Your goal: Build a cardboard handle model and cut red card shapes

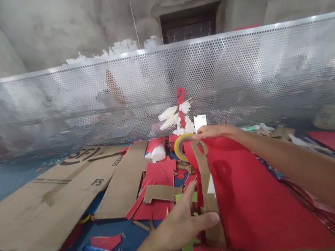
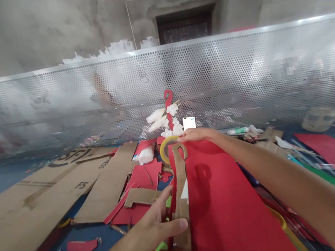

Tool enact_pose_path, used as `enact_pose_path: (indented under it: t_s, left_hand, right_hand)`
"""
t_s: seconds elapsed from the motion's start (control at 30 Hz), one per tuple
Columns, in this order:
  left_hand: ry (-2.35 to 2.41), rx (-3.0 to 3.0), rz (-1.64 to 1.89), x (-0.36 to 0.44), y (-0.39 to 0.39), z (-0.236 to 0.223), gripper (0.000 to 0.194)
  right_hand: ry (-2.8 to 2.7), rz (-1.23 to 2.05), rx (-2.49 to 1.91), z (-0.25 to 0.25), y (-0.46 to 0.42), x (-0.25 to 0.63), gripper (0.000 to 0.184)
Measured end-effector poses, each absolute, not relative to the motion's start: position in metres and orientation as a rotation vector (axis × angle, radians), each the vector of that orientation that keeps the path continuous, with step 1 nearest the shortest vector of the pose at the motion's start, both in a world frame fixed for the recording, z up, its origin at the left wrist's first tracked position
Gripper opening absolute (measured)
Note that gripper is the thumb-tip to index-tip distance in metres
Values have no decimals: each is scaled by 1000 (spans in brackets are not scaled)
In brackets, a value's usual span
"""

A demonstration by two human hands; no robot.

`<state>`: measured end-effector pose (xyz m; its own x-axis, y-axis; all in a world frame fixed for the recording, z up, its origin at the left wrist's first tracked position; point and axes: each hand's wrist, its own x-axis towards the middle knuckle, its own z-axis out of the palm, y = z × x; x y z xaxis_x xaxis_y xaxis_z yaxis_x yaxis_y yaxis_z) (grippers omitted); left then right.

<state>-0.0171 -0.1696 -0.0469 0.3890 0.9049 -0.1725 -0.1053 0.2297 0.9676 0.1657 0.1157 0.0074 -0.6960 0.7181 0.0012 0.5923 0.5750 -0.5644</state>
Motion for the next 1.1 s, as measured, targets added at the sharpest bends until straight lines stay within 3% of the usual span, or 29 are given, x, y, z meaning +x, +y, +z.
enact_pose_path:
  t_s: [0.1,0.2,0.3,0.4,0.5,0.63,0.87,1.1]
  left_hand:
    - [950,1091,836,-18,-169,-48,100]
    - [920,1080,808,-17,-168,-47,92]
    - [889,1064,805,-15,-168,-44,86]
    - [833,1026,833,-15,-167,-45,83]
    - [824,952,851,-16,-165,-49,88]
    - [829,820,897,-17,-162,-52,94]
    - [804,825,862,-12,-148,-51,63]
    - [911,823,825,-11,-141,-51,66]
  right_hand:
    - [-2575,981,-1178,4,113,174,42]
    - [-2586,1103,-1241,-4,108,172,31]
    - [-2615,1154,-1286,-13,103,160,20]
    - [-2666,1150,-1304,-15,105,150,22]
    - [-2740,1096,-1255,-5,113,153,29]
    - [-2790,976,-1032,12,125,169,26]
    - [-2773,759,-866,-5,140,165,31]
    - [-2779,394,-938,-15,124,154,22]
